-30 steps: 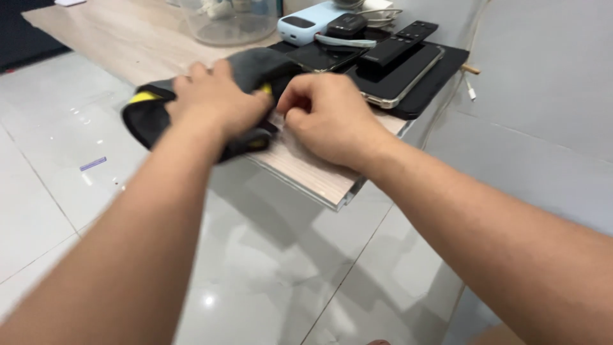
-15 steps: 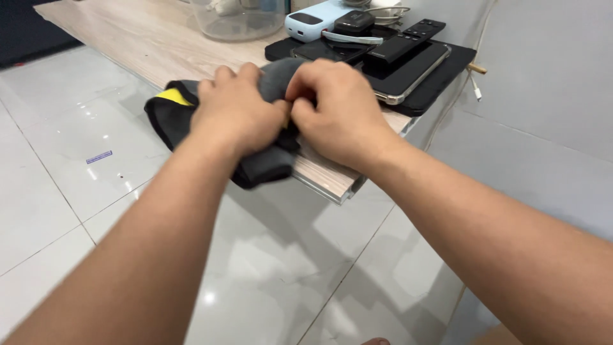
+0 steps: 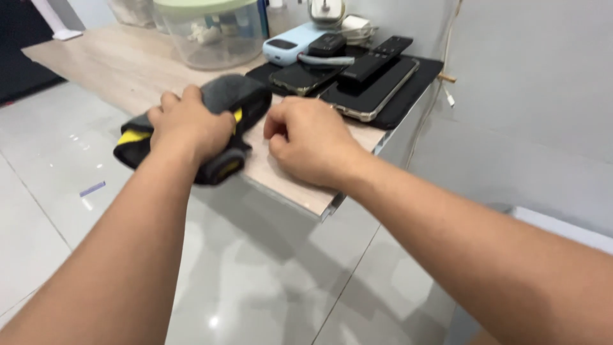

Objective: Organizing electrical cables on a wall and packing a protective fabric sleeve.

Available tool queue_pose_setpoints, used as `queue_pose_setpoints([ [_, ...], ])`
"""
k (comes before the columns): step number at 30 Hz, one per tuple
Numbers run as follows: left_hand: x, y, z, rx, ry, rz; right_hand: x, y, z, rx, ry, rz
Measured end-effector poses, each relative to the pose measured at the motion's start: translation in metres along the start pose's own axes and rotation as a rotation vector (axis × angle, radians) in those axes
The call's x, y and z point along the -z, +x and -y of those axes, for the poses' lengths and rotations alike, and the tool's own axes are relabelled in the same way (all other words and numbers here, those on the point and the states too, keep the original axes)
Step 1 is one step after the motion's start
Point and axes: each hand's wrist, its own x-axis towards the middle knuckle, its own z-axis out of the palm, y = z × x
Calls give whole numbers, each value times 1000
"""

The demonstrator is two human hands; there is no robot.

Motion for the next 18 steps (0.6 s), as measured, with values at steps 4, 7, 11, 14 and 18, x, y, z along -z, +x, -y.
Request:
queue_pose_setpoints([
  [4,-3,-40,-5,-97,69,-13,-6,0,-8,77,-7,-82],
  [7,9,-82,-21,-113,-20,26,2,-3,0,2,5,-132],
  [11,6,-74,-21,-134,-14,11,0,-6,-4,96,-46,-271],
  [14,2,-38,-15,-135,5,12,-2,-5,-4,122,-92,-245],
  [18,-4,29,1,-20,45,-5,-1,-1,1,-3,-106,-5],
])
